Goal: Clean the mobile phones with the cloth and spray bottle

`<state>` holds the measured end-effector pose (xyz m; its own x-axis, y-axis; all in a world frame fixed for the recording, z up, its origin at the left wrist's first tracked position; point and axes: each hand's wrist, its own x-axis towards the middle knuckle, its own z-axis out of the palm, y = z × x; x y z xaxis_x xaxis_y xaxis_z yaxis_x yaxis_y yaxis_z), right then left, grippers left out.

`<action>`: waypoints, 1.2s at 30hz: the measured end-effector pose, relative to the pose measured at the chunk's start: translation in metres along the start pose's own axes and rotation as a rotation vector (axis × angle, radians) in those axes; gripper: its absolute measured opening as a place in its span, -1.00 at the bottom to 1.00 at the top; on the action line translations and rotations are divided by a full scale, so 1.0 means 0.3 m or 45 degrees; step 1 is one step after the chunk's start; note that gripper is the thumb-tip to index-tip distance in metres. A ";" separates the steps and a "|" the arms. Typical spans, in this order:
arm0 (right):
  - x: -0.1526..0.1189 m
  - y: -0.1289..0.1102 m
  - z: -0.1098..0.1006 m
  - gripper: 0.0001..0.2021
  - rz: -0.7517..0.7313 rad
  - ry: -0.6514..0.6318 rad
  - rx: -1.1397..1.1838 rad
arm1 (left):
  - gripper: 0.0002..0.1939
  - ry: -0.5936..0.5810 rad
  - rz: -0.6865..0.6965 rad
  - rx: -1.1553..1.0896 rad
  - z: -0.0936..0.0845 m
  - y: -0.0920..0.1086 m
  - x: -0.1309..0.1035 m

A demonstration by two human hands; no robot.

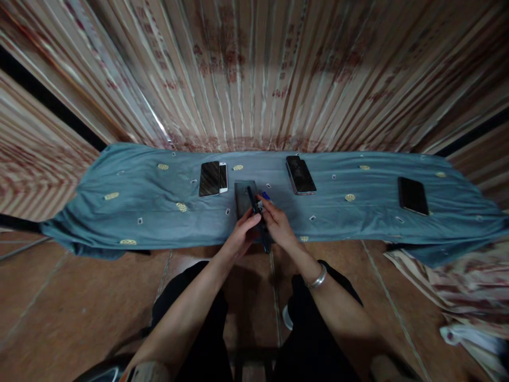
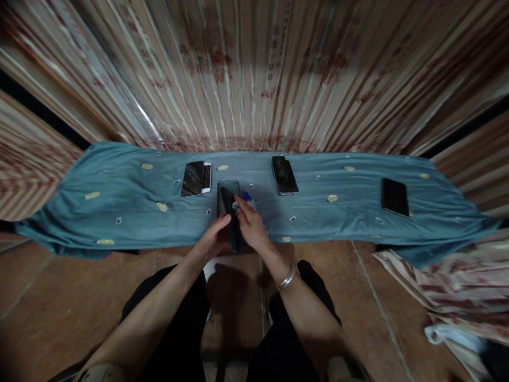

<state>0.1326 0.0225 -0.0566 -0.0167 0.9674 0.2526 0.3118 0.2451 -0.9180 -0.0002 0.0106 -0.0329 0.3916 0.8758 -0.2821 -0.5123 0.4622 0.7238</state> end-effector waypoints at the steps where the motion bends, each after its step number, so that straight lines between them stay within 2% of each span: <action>1: -0.001 0.000 0.003 -0.55 -0.020 0.011 -0.013 | -0.42 -0.003 0.007 -0.020 -0.003 0.000 0.003; 6: 0.008 -0.010 -0.004 -0.63 -0.067 0.116 -0.096 | -0.53 -0.021 -0.015 -0.039 -0.011 -0.004 0.000; 10: 0.019 -0.025 -0.013 -0.68 -0.039 0.183 -0.048 | -0.64 -0.065 -0.068 -0.042 -0.014 -0.004 -0.010; 14: 0.025 -0.031 -0.010 -0.71 0.025 0.268 0.029 | -0.63 -0.062 -0.071 -0.062 -0.015 -0.001 -0.010; 20: 0.032 -0.036 -0.014 -0.71 0.071 0.306 0.131 | -0.58 -0.020 -0.109 -0.079 -0.018 -0.012 -0.001; 27: 0.032 -0.068 -0.023 -0.73 -0.048 0.244 0.171 | -0.63 0.003 -0.081 0.021 -0.036 -0.034 0.009; 36: 0.002 -0.084 -0.016 -0.74 -0.096 0.123 0.199 | -0.57 0.053 0.014 0.017 -0.028 -0.013 0.018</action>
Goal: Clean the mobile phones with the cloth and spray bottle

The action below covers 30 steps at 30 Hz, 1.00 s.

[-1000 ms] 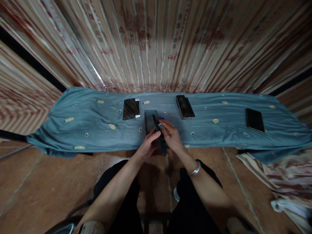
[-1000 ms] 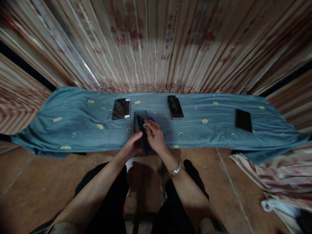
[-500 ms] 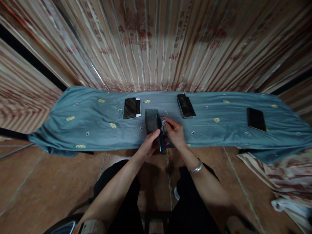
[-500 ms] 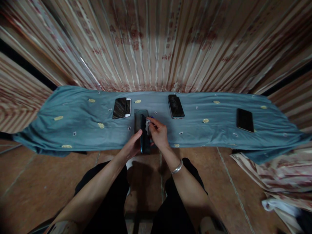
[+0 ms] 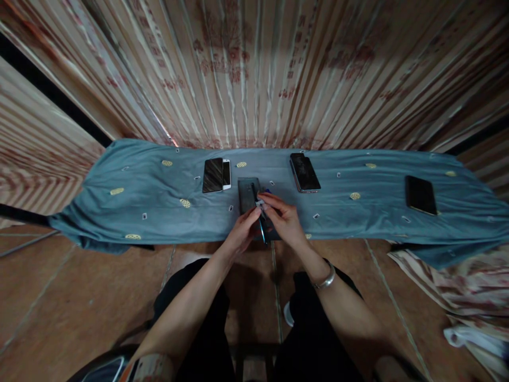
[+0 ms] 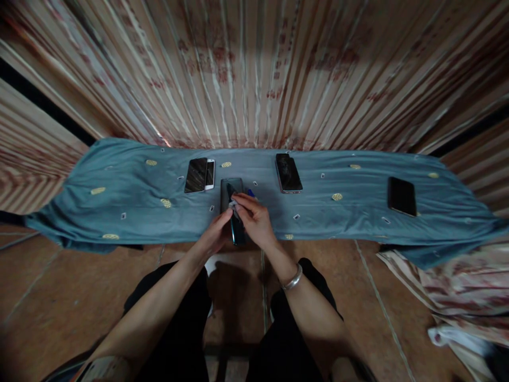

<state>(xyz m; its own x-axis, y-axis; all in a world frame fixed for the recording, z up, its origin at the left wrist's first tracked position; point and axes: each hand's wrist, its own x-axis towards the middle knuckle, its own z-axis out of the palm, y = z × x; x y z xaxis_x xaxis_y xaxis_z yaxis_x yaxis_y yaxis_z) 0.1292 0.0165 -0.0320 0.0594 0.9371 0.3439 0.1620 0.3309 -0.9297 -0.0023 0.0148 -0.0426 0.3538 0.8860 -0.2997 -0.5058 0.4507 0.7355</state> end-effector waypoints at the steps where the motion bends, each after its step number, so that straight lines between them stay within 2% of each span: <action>1: -0.002 -0.003 0.000 -0.74 -0.001 -0.012 0.009 | -0.56 0.006 0.002 -0.008 0.001 0.001 0.001; 5: -0.006 -0.014 0.000 -0.75 0.027 -0.079 0.062 | -0.51 0.036 0.037 -0.049 -0.003 0.003 0.010; 16: -0.011 -0.033 0.003 -0.79 0.162 -0.169 0.197 | -0.64 0.155 0.004 -0.132 -0.004 0.020 0.023; 24: -0.012 -0.031 0.007 -0.81 0.136 -0.184 0.237 | -0.58 0.165 -0.039 -0.127 -0.014 0.033 0.026; 30: -0.014 -0.053 0.003 -0.82 0.139 -0.241 0.254 | -0.65 0.177 -0.010 -0.155 -0.025 0.048 0.035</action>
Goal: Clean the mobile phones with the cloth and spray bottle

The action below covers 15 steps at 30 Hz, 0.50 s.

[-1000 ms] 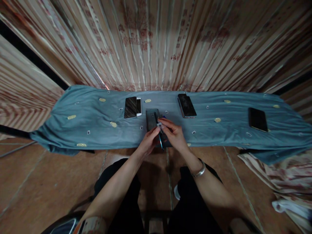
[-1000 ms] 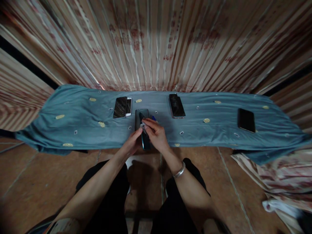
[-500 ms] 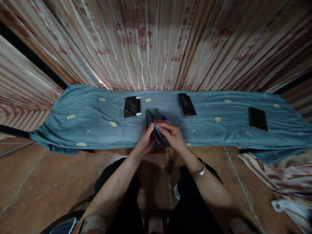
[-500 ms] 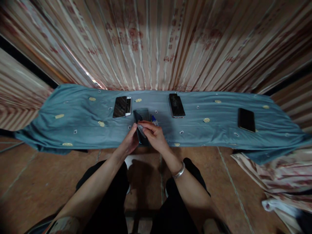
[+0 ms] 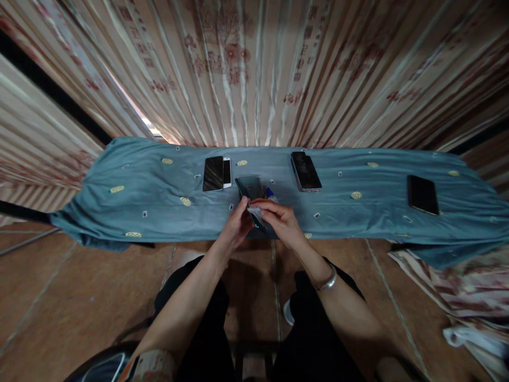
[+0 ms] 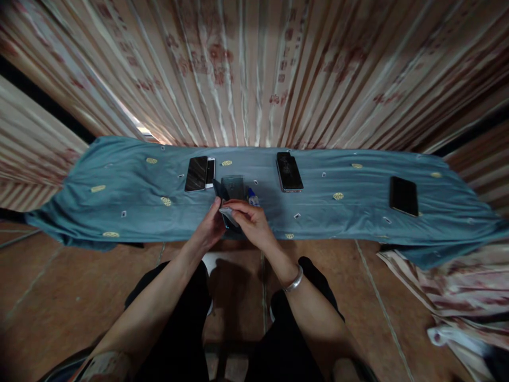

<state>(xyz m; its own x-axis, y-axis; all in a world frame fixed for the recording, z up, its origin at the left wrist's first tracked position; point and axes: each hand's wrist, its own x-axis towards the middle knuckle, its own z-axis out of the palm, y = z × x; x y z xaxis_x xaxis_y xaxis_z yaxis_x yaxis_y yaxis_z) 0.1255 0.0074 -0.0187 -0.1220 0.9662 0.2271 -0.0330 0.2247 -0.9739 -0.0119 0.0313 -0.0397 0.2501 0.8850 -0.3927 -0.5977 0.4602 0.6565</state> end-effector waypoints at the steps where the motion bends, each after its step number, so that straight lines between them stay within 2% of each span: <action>1: -0.001 -0.003 0.000 -0.82 0.004 -0.010 0.004 | -0.65 0.006 0.002 -0.005 -0.001 0.002 0.002; 15: -0.017 -0.033 -0.008 -0.75 0.050 -0.099 0.148 | -0.59 0.068 0.046 -0.009 -0.009 0.024 0.014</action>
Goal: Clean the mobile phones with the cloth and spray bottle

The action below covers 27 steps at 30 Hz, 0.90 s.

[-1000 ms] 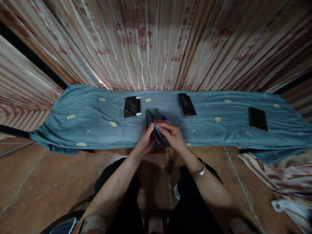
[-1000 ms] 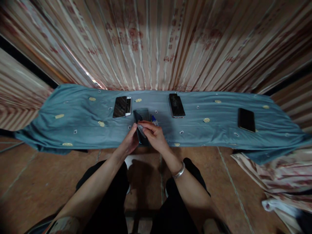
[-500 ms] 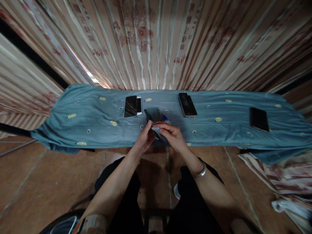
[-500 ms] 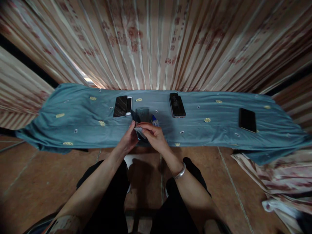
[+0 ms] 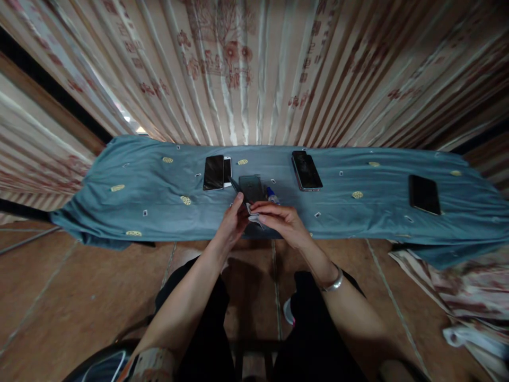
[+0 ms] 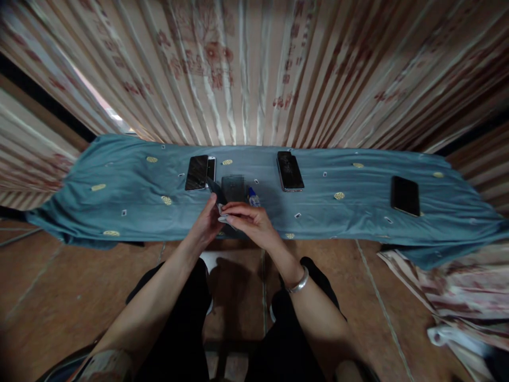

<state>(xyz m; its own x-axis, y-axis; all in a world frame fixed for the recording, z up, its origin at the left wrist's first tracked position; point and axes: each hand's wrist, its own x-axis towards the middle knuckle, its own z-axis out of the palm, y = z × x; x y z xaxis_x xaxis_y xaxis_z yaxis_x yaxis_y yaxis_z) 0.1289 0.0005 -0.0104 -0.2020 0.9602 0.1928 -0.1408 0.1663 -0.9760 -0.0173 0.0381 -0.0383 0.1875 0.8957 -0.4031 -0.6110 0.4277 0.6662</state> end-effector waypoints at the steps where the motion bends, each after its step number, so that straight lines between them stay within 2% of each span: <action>1: -0.001 0.003 0.002 -0.75 0.001 0.004 0.016 | -0.60 0.003 -0.003 -0.005 0.002 0.004 -0.002; 8: 0.000 0.020 0.002 -0.73 0.004 0.003 0.023 | -0.56 0.028 -0.052 -0.003 0.000 0.031 -0.006; 20: 0.011 0.073 -0.014 -0.79 0.055 -0.016 -0.031 | -0.57 0.108 0.032 -0.047 0.010 0.077 -0.035; 27: 0.018 0.099 -0.015 -0.83 0.060 0.055 -0.025 | -0.60 0.062 0.049 -0.095 0.017 0.096 -0.045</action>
<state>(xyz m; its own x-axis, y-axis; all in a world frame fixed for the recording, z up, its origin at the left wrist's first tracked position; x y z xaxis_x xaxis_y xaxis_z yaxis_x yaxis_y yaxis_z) 0.1279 0.0117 -0.0390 -0.1657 0.9758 0.1426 -0.1134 0.1248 -0.9857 -0.0334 0.0391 -0.0105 0.1263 0.9038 -0.4090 -0.6728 0.3810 0.6342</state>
